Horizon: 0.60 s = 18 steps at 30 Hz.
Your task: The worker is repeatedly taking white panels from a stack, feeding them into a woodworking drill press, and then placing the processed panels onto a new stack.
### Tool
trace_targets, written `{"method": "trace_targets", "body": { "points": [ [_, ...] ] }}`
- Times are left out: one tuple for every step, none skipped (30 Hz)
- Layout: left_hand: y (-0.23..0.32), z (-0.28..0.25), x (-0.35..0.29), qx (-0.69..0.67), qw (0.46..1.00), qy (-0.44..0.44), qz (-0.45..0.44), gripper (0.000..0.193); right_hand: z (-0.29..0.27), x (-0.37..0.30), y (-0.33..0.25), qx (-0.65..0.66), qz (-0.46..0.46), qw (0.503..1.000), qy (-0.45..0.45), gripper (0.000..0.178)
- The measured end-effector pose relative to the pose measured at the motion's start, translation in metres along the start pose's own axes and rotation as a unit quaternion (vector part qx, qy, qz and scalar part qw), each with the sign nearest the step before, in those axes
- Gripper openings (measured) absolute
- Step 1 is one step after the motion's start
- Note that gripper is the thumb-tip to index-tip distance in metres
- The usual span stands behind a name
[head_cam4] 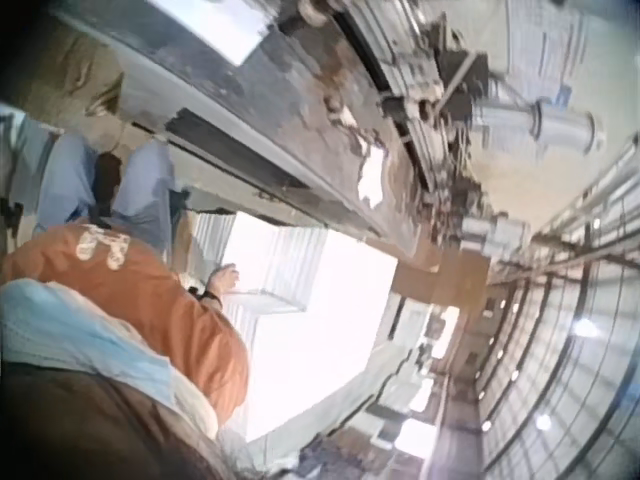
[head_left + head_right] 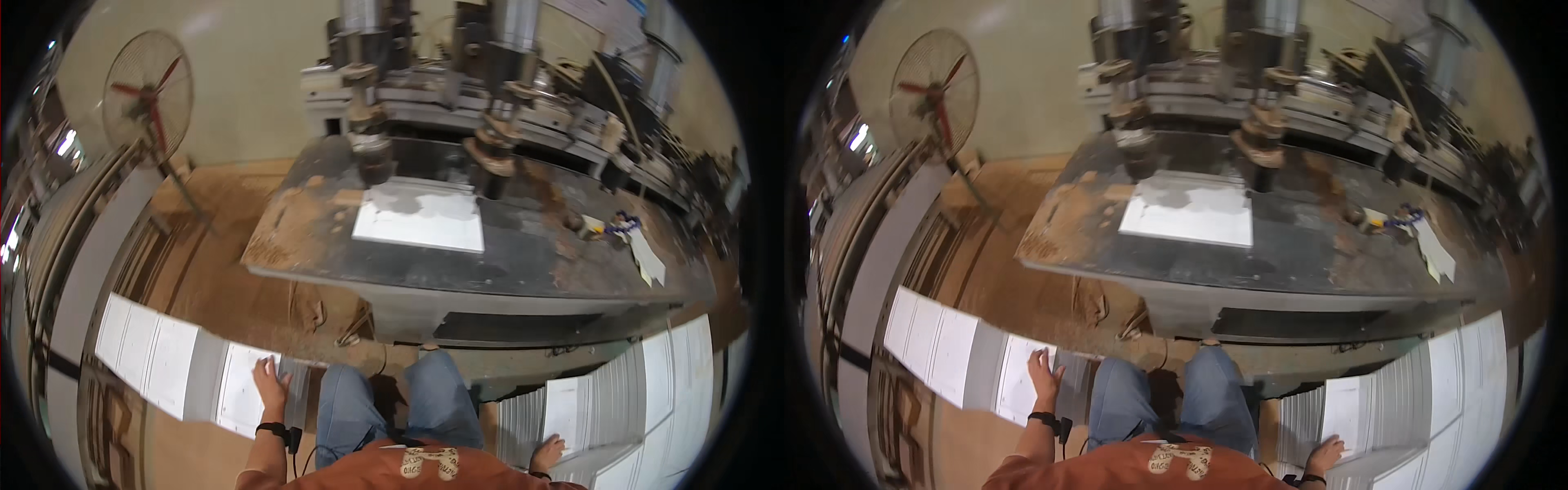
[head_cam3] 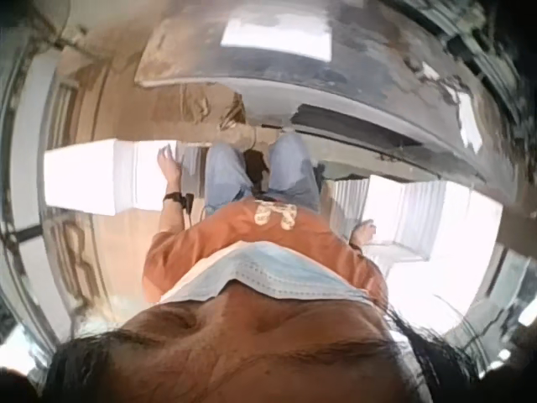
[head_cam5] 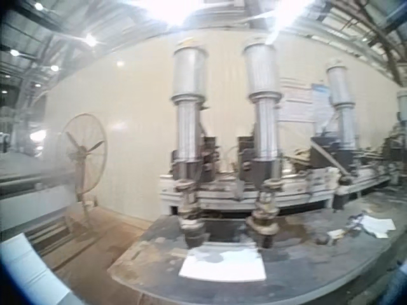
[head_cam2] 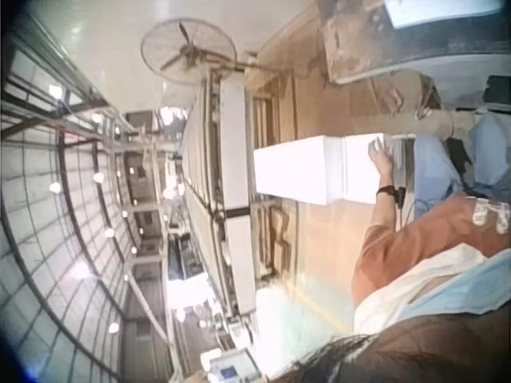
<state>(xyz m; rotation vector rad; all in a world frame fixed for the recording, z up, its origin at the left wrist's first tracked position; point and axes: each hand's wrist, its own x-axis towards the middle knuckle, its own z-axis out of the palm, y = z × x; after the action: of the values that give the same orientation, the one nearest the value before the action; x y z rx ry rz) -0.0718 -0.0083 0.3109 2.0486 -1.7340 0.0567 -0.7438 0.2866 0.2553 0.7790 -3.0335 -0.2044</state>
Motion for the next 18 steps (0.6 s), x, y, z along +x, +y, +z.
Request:
{"method": "trace_targets", "body": {
  "points": [
    [0.032, -0.007, 0.028, -0.089, 0.993, 0.020, 0.081, 0.064, -0.004, -0.004, -0.005, 0.022, -0.027, 0.998, 0.048, 0.054],
    [0.072, -0.011, 0.053, -0.132, 0.976, 0.057, 0.164, 0.051, -0.011, -0.003, -0.012, 0.042, -0.047, 0.995, 0.078, 0.050],
    [0.112, -0.017, 0.077, -0.156, 0.955, 0.086, 0.235, 0.049, -0.022, 0.000, -0.019, 0.068, -0.042, 0.990, 0.120, 0.047],
    [0.151, -0.022, 0.099, -0.172, 0.938, 0.098, 0.283, 0.047, -0.037, 0.006, -0.021, 0.093, -0.030, 0.985, 0.139, 0.044],
    [0.190, -0.024, 0.122, -0.188, 0.915, 0.124, 0.336, 0.047, -0.054, 0.010, -0.021, 0.119, -0.032, 0.977, 0.175, 0.042],
    [0.225, -0.024, 0.144, -0.188, 0.912, 0.110, 0.348, 0.046, -0.072, 0.010, -0.021, 0.172, -0.020, 0.970, 0.169, 0.042],
    [0.258, -0.021, 0.166, -0.208, 0.893, 0.121, 0.381, 0.046, -0.091, 0.010, -0.021, 0.228, -0.024, 0.956, 0.181, 0.041],
    [0.289, -0.017, 0.189, -0.213, 0.893, 0.111, 0.382, 0.046, -0.112, 0.016, -0.026, 0.287, -0.030, 0.937, 0.196, 0.041],
    [0.313, -0.012, 0.209, -0.179, 0.903, 0.107, 0.377, 0.049, -0.133, 0.019, -0.033, 0.312, -0.072, 0.918, 0.232, 0.043],
    [0.331, -0.007, 0.222, -0.136, 0.916, 0.098, 0.364, 0.053, -0.152, 0.015, -0.040, 0.337, -0.114, 0.897, 0.264, 0.046],
    [0.342, -0.002, 0.229, -0.131, 0.927, 0.077, 0.343, 0.056, -0.171, 0.011, -0.051, 0.365, -0.160, 0.870, 0.291, 0.048],
    [0.351, 0.002, 0.234, -0.121, 0.937, 0.055, 0.322, 0.061, -0.189, 0.011, -0.066, 0.378, -0.214, 0.834, 0.341, 0.049],
    [0.357, 0.004, 0.235, -0.091, 0.953, -0.003, 0.288, 0.065, -0.209, 0.014, -0.082, 0.366, -0.252, 0.827, 0.345, 0.049],
    [0.360, 0.005, 0.232, -0.076, 0.950, -0.006, 0.304, 0.076, -0.230, 0.017, -0.100, 0.362, -0.296, 0.813, 0.347, 0.048],
    [0.358, 0.003, 0.225, -0.097, 0.941, 0.015, 0.324, 0.076, -0.248, 0.022, -0.122, 0.362, -0.321, 0.799, 0.357, 0.044],
    [0.353, -0.001, 0.215, -0.103, 0.935, 0.012, 0.339, 0.077, -0.268, 0.030, -0.145, 0.376, -0.368, 0.771, 0.359, 0.044],
    [0.344, -0.006, 0.204, -0.103, 0.930, 0.008, 0.352, 0.078, -0.288, 0.040, -0.168, 0.348, -0.426, 0.748, 0.372, 0.043],
    [0.331, -0.015, 0.191, -0.125, 0.917, 0.031, 0.378, 0.072, -0.304, 0.046, -0.191, 0.319, -0.469, 0.737, 0.367, 0.040]
  ]
}}
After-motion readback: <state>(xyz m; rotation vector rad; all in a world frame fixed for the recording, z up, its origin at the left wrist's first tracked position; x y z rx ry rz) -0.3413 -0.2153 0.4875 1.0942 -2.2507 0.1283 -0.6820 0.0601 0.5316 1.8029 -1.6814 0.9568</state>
